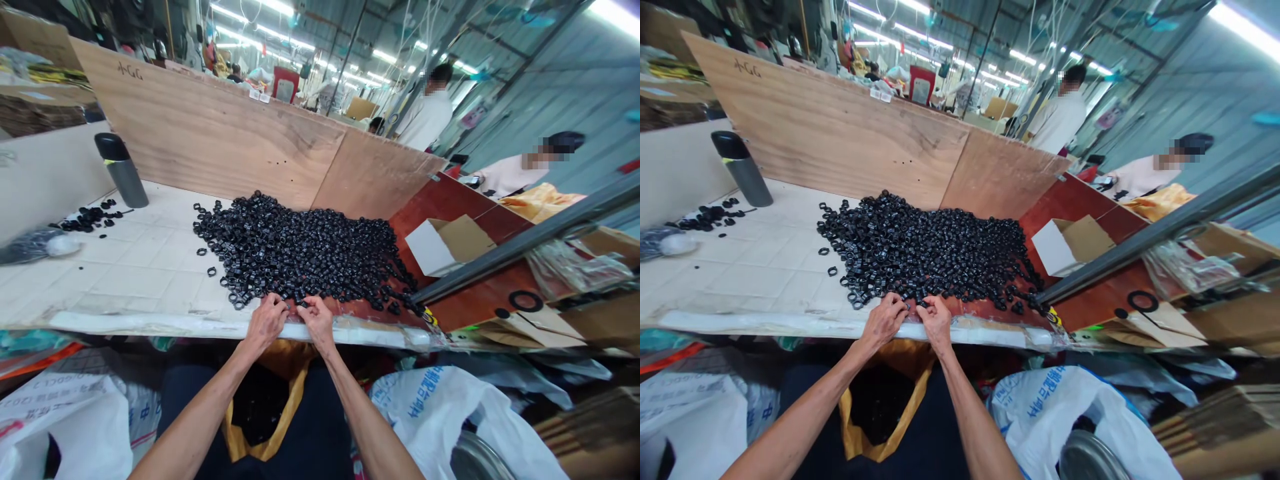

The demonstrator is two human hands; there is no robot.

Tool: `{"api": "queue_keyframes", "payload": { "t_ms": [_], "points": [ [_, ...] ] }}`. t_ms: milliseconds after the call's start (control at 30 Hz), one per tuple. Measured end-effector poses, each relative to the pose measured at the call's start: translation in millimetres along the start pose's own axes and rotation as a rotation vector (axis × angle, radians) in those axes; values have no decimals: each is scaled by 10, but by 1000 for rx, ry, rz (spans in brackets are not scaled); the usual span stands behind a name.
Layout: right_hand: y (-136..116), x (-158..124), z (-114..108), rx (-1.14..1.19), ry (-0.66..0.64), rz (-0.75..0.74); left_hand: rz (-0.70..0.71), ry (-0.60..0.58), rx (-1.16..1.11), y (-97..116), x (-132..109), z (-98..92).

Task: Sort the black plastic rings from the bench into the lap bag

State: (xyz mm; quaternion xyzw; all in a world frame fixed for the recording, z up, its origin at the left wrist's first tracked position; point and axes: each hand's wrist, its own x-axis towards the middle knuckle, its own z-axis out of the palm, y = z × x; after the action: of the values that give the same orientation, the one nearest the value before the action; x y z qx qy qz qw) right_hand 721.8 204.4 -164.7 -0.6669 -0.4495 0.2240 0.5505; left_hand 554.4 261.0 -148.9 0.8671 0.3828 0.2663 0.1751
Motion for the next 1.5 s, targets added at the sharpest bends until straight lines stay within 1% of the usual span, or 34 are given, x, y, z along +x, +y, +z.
{"api": "queue_keyframes", "payload": {
  "t_ms": [100,267,467,667,733,800,900,1000,1133,1333,1500],
  "points": [
    [-45,-12,-57,111,-97,72,5,26,-83,6,-19,6],
    [-99,-22,-123,270,-188,141,-40,59,-249,-14,-33,49],
    [-153,-22,-52,361,-192,184,-37,128,-383,-71,-41,98],
    [-207,9,37,452,-197,225,16,181,-468,-99,-20,57],
    [-202,13,61,487,-184,241,5,179,-555,-113,-8,44],
    [-199,11,78,504,-191,250,-37,155,-688,-122,2,33],
    [-212,-1,90,462,-212,224,-95,108,-824,-115,13,7],
    [-231,-12,98,391,-225,186,-125,105,-834,-97,19,-23],
    [-218,-22,99,375,-218,151,-165,96,-892,-99,20,-24],
    [-202,-23,102,193,-252,152,-130,82,-836,-117,11,9],
    [-280,-19,181,-81,-203,-13,-116,100,-773,-128,8,12]
  ]
}}
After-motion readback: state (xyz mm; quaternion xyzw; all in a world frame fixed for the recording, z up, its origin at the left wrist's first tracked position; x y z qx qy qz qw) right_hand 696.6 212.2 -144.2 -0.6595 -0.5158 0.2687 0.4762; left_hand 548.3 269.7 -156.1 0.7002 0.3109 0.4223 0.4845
